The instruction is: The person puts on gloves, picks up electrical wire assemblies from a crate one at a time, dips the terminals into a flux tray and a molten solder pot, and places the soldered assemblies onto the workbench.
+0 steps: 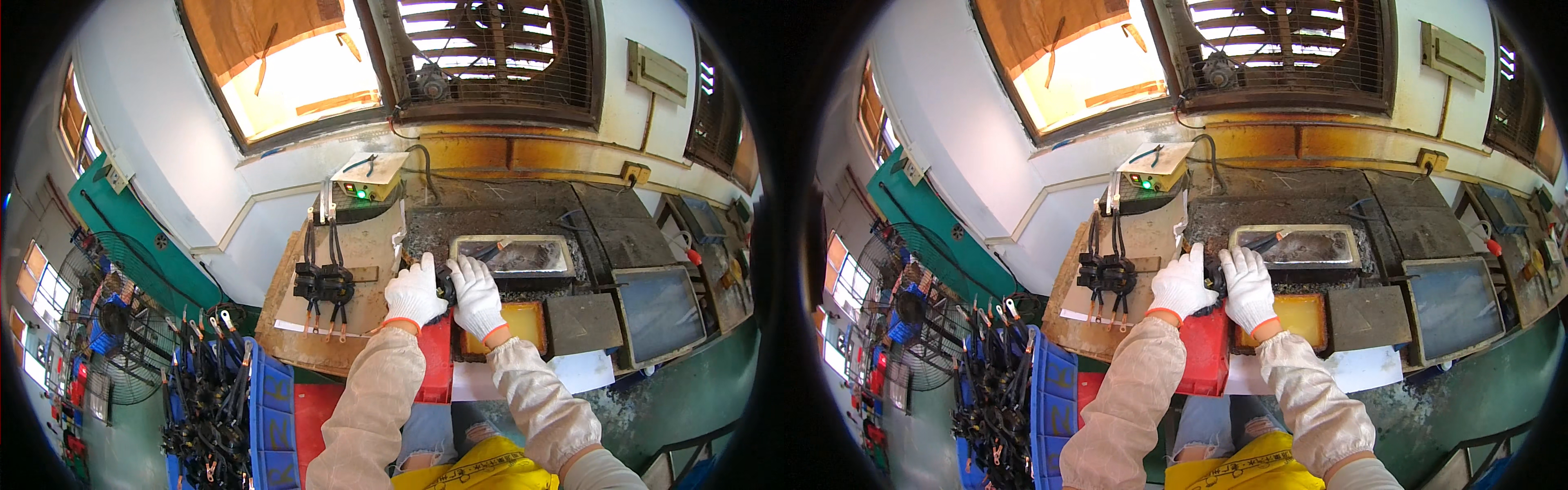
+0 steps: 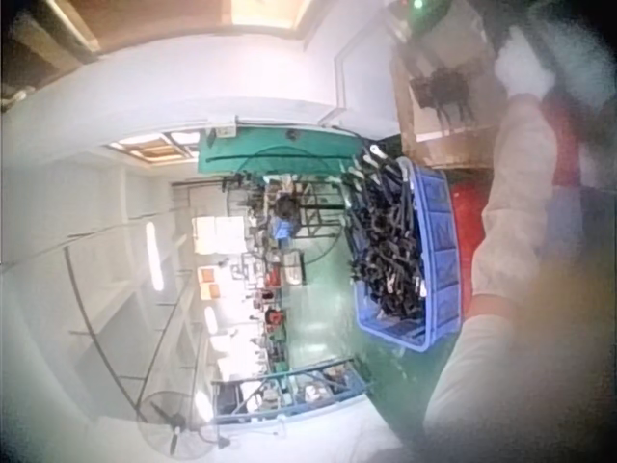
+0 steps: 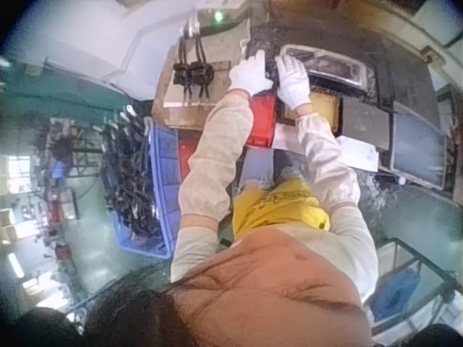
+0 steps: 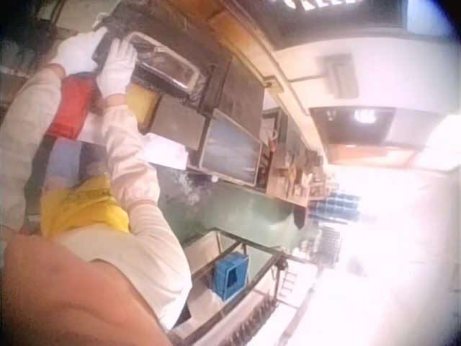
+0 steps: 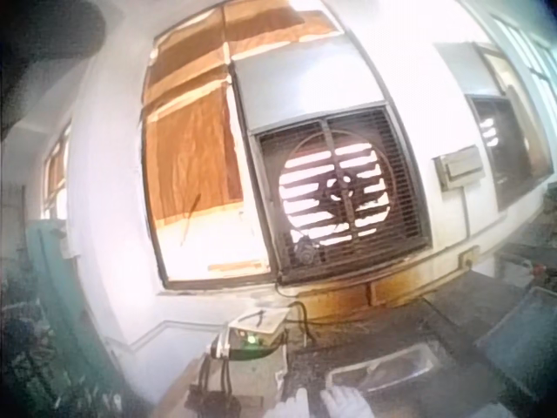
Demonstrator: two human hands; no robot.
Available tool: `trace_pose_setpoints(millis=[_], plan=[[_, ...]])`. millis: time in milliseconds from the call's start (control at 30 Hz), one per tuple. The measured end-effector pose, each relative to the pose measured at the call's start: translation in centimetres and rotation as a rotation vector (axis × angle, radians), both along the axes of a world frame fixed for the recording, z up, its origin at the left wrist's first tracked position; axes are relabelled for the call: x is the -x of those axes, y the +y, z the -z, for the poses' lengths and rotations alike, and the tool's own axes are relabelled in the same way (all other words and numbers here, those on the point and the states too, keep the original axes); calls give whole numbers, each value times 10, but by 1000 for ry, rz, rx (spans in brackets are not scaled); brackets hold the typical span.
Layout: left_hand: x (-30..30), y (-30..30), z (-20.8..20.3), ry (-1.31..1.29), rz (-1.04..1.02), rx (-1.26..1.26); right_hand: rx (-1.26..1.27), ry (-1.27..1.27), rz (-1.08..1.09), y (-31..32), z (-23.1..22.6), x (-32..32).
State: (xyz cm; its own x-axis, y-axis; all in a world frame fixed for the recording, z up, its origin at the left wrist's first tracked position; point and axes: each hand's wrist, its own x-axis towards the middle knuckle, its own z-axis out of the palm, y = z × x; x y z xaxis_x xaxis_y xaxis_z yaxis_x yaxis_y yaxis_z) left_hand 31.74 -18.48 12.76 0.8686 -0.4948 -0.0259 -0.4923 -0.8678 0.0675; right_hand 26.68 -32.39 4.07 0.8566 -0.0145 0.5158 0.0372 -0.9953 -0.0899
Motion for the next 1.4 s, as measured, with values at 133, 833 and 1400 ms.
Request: trace_pose_setpoints(millis=[133, 833, 1400], plan=[[3, -1, -2, 40, -32, 15, -26, 47, 24, 5, -2, -1], [6, 2, -3, 43, -42, 39, 75, 163, 21, -4, 9, -8], [0, 1, 1, 57, -32, 27, 162, 122, 71, -4, 8, -10]])
